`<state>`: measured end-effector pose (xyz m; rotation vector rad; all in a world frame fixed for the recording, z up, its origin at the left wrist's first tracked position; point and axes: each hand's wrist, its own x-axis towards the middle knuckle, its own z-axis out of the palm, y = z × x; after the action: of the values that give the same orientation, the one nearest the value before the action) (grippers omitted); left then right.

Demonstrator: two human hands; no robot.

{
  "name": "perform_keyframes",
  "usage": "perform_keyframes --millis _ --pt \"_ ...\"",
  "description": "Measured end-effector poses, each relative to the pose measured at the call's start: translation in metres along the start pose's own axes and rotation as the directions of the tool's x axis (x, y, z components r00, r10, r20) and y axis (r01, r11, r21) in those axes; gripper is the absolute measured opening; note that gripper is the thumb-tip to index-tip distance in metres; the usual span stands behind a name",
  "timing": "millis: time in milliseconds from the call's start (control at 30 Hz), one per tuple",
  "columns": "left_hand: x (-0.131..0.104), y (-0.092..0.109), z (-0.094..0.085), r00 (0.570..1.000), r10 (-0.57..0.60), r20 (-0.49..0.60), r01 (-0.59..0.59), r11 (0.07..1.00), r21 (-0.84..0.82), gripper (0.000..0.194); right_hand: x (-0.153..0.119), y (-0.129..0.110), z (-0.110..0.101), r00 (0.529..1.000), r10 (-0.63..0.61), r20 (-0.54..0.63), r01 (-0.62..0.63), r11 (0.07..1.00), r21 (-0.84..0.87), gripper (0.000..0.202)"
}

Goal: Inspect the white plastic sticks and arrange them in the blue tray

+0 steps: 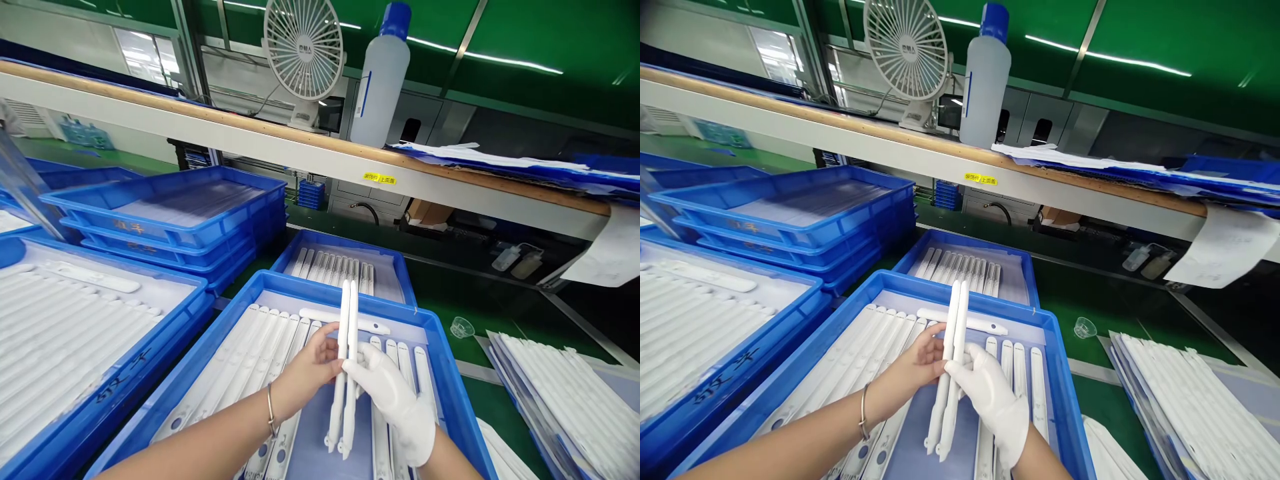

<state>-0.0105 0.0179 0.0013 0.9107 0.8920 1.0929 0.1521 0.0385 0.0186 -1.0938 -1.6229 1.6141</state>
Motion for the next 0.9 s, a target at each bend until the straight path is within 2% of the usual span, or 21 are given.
perform_keyframes --millis 300,567,633,767,833,900 --pt "0.003 -0.005 -0.007 0.978 0.198 0.065 -0.206 0.967 0.151 0.062 0.0 -0.003 -0.003 0.999 -0.04 0.011 0.041 0.999 -0.037 0.043" --pt "-0.002 0.007 -0.003 0.968 0.235 0.085 -0.249 0.938 0.242 0.052 -0.002 -0.007 0.0 0.994 -0.11 0.0 0.11 0.993 -0.039 0.039" --pt "-0.002 0.005 -0.003 0.972 0.224 0.066 -0.233 0.944 0.233 0.059 -0.002 -0.005 0.001 0.996 -0.094 -0.006 0.094 0.995 -0.03 0.038" --pt "0.002 0.003 -0.005 0.986 0.167 0.014 -0.167 0.976 0.141 0.086 -0.004 -0.005 0.001 0.999 -0.039 0.036 0.037 0.999 0.04 0.038" --pt "0.002 0.006 -0.005 0.991 0.124 0.049 -0.129 0.984 0.123 0.08 -0.005 -0.006 0.001 0.996 -0.064 0.064 0.058 0.994 0.096 0.038" --pt "-0.001 0.011 -0.003 0.995 0.054 0.082 -0.062 0.993 0.103 0.062 -0.005 -0.006 -0.001 0.99 -0.117 0.075 0.105 0.983 0.151 0.039"
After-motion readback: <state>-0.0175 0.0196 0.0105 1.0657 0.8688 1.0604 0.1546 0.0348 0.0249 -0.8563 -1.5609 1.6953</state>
